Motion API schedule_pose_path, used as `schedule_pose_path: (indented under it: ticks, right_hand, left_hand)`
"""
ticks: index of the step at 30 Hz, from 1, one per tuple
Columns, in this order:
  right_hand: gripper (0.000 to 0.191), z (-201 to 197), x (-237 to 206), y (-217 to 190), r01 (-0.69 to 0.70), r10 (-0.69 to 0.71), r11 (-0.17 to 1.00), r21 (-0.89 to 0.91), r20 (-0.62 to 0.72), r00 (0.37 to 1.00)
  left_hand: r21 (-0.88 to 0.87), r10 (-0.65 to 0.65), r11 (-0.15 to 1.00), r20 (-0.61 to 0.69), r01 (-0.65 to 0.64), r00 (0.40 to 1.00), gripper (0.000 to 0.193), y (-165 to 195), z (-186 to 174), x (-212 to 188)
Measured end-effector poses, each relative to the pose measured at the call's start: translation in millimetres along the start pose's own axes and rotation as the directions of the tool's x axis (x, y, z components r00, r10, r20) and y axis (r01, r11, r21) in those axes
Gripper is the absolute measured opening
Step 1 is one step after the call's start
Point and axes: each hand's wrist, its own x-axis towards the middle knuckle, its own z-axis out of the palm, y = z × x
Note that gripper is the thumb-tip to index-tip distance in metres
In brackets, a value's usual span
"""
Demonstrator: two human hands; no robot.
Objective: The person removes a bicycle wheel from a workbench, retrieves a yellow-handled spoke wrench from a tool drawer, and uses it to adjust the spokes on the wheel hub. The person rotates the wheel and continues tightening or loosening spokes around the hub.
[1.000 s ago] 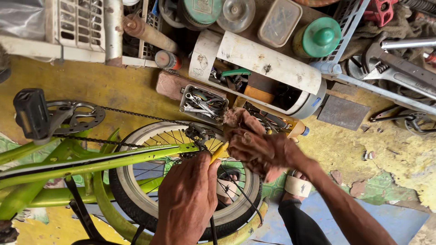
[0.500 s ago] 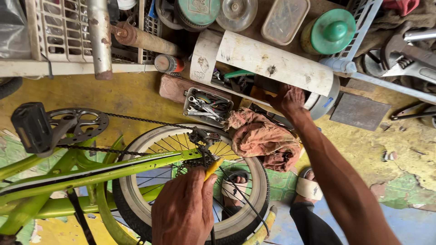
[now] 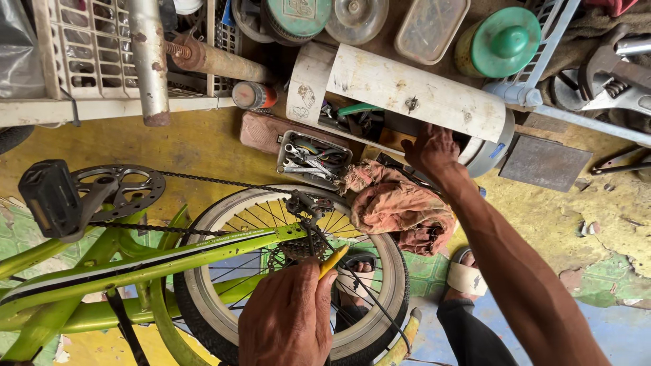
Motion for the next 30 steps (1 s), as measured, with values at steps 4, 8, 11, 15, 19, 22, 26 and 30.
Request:
schedule_pose_path:
  ticks: [4,8,11,15,19,22,26,30]
  right_hand:
    - [0.090,1,-12,-9,0.073,-0.070,0.997,0.028,-0.086,0.994]
    - [0.088,1,-12,-14,0.025,-0.024,0.996,-0.086,0.004,1.000]
    - [0.087,-2,-3,-16,0.063,-0.066,0.992,-0.110,-0.017,0.998]
    - [0.065,-4,10,-9,-0.026,0.027,0.999,-0.041,0.028,0.999]
    - [0.044,-2,12,6,0.124,-0.053,0.948,0.294,-0.238,0.970]
    - [0.022,-7,17,7,0.147,0.092,0.586,0.797,-0.245,0.965]
    - [0.021,-27,24,12,-0.146,0.017,-0.442,0.885,0.171,0.985]
    - [0.019,-39,20,24,-0.231,-0.098,-0.543,0.808,0.212,0.972]
  left_hand:
    - [-0.005,0.007,1.000,0.011,-0.007,1.000,0.027,-1,0,-1]
    - [-0.044,0.023,0.999,0.051,-0.020,0.998,0.029,-3,0,0]
    - [-0.043,0.041,0.998,0.068,-0.038,0.997,0.029,-3,-1,0]
    - [-0.056,-0.001,0.998,0.123,0.008,0.992,0.024,-2,-3,1]
    - [-0.072,0.002,0.997,0.118,0.007,0.993,0.023,-1,-6,4]
    - [-0.078,-0.001,0.997,0.126,0.011,0.992,0.021,2,-6,5]
    - [-0.068,0.000,0.998,0.159,0.011,0.987,0.021,0,-5,5]
    - [-0.075,-0.018,0.997,0.193,0.033,0.981,0.024,-1,-4,3]
